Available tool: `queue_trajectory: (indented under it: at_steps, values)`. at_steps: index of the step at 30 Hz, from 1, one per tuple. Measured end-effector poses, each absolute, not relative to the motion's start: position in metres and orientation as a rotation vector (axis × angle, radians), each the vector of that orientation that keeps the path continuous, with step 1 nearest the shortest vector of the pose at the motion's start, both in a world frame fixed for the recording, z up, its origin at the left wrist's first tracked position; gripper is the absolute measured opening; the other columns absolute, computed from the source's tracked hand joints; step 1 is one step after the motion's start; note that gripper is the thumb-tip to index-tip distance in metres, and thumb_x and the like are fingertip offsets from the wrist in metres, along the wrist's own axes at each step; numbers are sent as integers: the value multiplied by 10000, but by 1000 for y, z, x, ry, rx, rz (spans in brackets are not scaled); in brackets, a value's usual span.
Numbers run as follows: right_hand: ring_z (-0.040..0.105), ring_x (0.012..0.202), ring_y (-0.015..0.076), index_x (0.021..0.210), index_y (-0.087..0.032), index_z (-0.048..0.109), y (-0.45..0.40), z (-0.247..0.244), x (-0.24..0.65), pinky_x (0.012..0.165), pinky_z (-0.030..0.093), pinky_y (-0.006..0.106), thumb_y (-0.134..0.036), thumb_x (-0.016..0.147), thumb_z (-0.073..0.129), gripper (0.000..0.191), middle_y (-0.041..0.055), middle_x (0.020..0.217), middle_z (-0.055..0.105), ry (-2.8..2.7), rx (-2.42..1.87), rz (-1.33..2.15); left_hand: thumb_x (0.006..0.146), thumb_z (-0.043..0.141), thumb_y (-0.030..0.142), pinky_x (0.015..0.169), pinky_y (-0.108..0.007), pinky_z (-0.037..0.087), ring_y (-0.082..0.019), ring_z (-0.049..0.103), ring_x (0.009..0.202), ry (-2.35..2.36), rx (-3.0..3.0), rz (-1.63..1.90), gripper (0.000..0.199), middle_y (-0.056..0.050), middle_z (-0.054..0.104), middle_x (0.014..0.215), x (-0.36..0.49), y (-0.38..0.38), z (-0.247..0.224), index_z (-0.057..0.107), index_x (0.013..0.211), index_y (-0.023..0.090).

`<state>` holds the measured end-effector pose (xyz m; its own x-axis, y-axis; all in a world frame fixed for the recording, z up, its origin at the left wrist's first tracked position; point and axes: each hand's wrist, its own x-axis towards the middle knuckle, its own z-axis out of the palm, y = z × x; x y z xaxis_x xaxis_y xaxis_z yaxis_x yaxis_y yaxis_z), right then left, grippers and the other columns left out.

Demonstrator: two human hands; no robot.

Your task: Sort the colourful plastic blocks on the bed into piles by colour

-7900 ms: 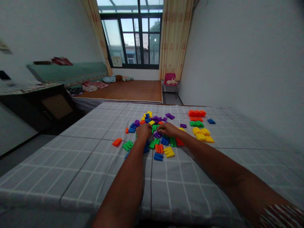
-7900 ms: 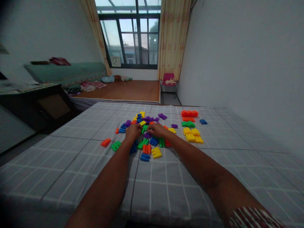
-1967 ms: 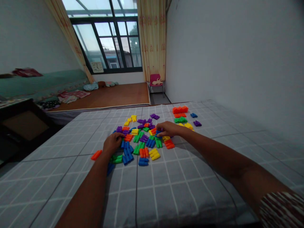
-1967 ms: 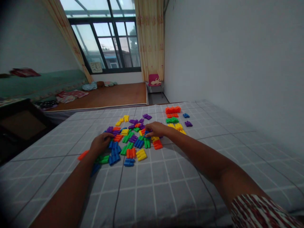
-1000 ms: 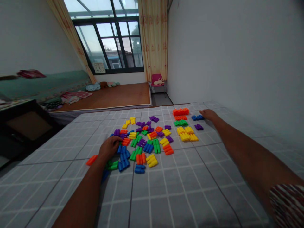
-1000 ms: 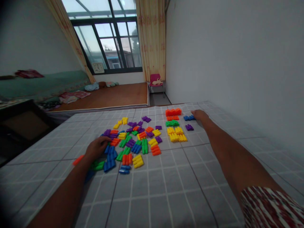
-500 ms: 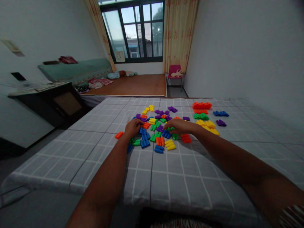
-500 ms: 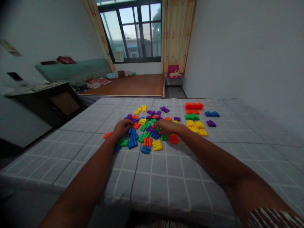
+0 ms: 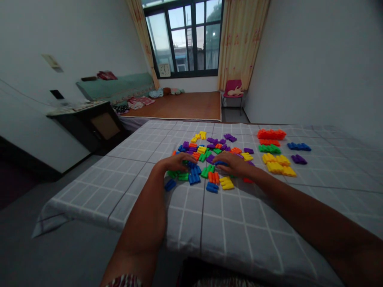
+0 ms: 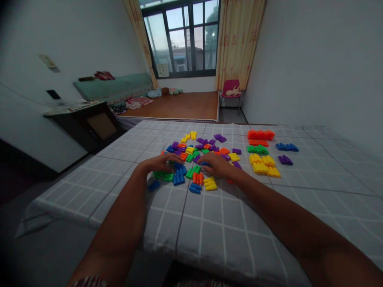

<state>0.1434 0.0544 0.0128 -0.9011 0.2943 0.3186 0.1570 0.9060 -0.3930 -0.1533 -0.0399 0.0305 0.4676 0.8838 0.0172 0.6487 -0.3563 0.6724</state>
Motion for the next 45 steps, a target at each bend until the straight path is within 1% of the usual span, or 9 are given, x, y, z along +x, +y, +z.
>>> queue_trajectory:
  at_steps: [5,14,17,21,26,30,36,40,45]
  values:
    - [592,1053,225,1148,-242,648,28,14,126,930,457,396,-273,913,551,257,98,1108,670,-2669,-145,546,760,640,250,950,-328,470,-218,652,991,1544,2151,662,292,-60,738,1055,-139,-24,11,737,1029,188]
    - [547,1103,289,1279,-221,585,20,-5,102,899,452,419,-379,853,644,459,124,1216,620,-2805,-416,397,811,619,318,899,-342,488,-230,640,985,1697,2147,765,392,-94,707,1097,-130,-20,1,668,1164,155]
    - [568,1069,274,1249,-215,604,28,-3,99,905,455,400,-320,770,716,503,112,1163,627,-2789,-453,475,802,644,355,877,-338,500,-214,644,941,1738,2103,885,463,-100,697,1090,-127,-20,2,628,1218,152]
    - [550,1096,246,1237,-208,575,39,-2,105,950,454,404,-210,746,678,502,107,1181,580,-2506,-456,569,882,533,415,859,-312,504,-206,646,945,1677,2056,982,357,-91,708,1039,-117,-21,5,686,1082,162]
    - [563,1054,236,1254,-235,542,44,-4,112,861,525,400,-157,755,618,510,103,1186,551,-2276,-491,697,794,642,489,861,-317,501,-230,636,971,1521,2048,919,484,-98,695,1084,-102,-22,5,662,1145,157]
    - [596,950,204,1259,-259,539,48,-7,113,747,567,351,-173,757,617,515,93,1218,547,-2191,-529,804,770,667,481,743,-295,498,-190,618,816,1505,2004,906,512,-70,677,919,-99,-22,5,663,1137,124]
    - [626,962,203,1254,-236,560,70,-7,126,832,537,362,-231,775,637,485,66,1172,630,-2071,-693,752,757,674,471,620,-261,455,-140,558,659,1571,1921,921,463,-9,614,740,-110,-19,1,678,1051,114]
    - [644,928,199,1202,-214,609,81,-1,137,820,534,347,-239,784,612,419,56,1078,679,-2081,-705,785,848,570,449,789,-345,514,-203,628,849,1643,1995,991,440,-73,684,951,-115,-13,-7,659,1144,136]
    - [661,875,175,1133,-194,643,95,3,145,793,550,320,-210,748,603,387,54,1038,693,-1994,-716,852,901,492,373,1041,-455,438,-256,545,1194,1774,2143,1139,434,-136,588,1263,-118,-9,-13,593,1270,168]
